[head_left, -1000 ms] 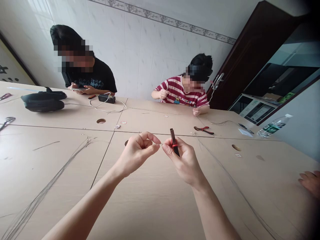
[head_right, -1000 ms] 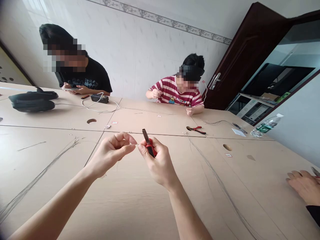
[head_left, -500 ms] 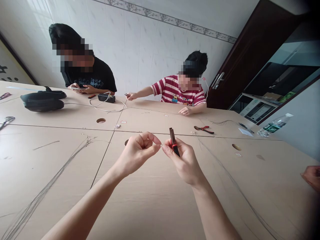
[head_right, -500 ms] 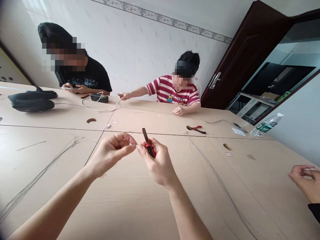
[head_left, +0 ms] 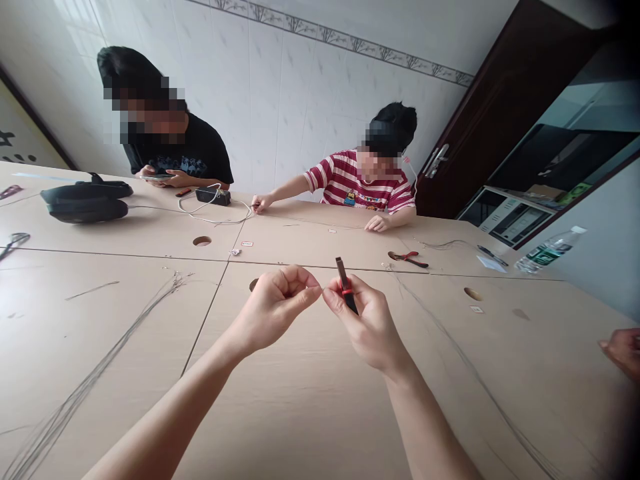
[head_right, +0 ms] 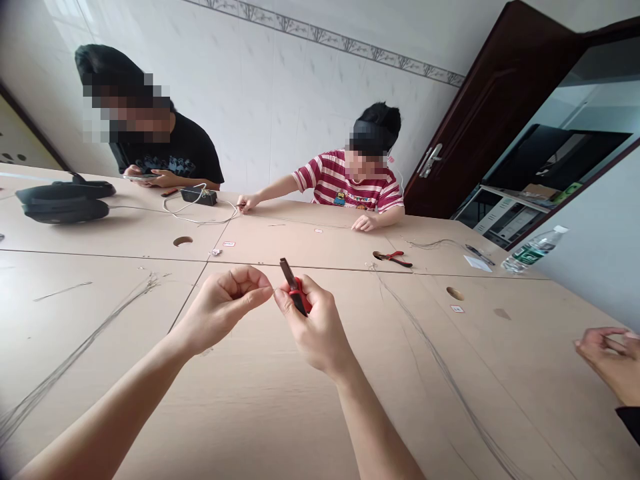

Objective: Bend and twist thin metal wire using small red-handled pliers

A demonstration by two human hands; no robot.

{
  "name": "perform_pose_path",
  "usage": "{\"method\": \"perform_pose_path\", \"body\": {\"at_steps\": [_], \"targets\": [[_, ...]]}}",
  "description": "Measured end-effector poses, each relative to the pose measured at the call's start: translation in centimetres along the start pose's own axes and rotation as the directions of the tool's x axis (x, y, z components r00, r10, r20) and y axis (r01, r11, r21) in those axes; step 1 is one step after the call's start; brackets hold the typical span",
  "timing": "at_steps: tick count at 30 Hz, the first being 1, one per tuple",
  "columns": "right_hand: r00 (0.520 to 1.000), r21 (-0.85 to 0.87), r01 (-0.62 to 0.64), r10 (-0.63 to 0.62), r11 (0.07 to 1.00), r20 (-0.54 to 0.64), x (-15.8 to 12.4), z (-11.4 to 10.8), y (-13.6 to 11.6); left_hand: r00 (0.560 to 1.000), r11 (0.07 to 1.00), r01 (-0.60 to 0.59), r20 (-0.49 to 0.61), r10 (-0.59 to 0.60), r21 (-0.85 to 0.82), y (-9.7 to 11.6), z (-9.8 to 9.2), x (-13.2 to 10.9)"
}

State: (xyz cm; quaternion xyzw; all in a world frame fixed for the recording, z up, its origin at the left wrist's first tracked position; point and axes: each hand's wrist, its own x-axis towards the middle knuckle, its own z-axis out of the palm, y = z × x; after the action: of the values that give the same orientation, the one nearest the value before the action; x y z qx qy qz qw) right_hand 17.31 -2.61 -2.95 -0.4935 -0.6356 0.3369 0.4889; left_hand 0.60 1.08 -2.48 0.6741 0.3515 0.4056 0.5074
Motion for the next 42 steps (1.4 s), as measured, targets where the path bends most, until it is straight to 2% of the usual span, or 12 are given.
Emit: {"method": "perform_pose_path", "body": {"at_steps": [15,23,42], "targets": [[0.986,-0.168,0.157,-0.164,0.973,-0.03,0.19,-0.23,0.06,0.998,0.998,0.052,0.016,-0.053,0.034,0.16,-0.38,-0.13],[0.985,-0.235,0.156,-0.17,0.959,-0.041,0.08,-0.13,0.17,0.998,0.998,0.069,0.003,-0.069,-0.009,0.85,-0.41,-0.33],[0.984,-0.264,0.17,-0.179,0.949,-0.007,0.14,0.08,0.14,0.997,0.997,0.074,-0.017,-0.074,0.011,0.76,-0.48,-0.27]]}}
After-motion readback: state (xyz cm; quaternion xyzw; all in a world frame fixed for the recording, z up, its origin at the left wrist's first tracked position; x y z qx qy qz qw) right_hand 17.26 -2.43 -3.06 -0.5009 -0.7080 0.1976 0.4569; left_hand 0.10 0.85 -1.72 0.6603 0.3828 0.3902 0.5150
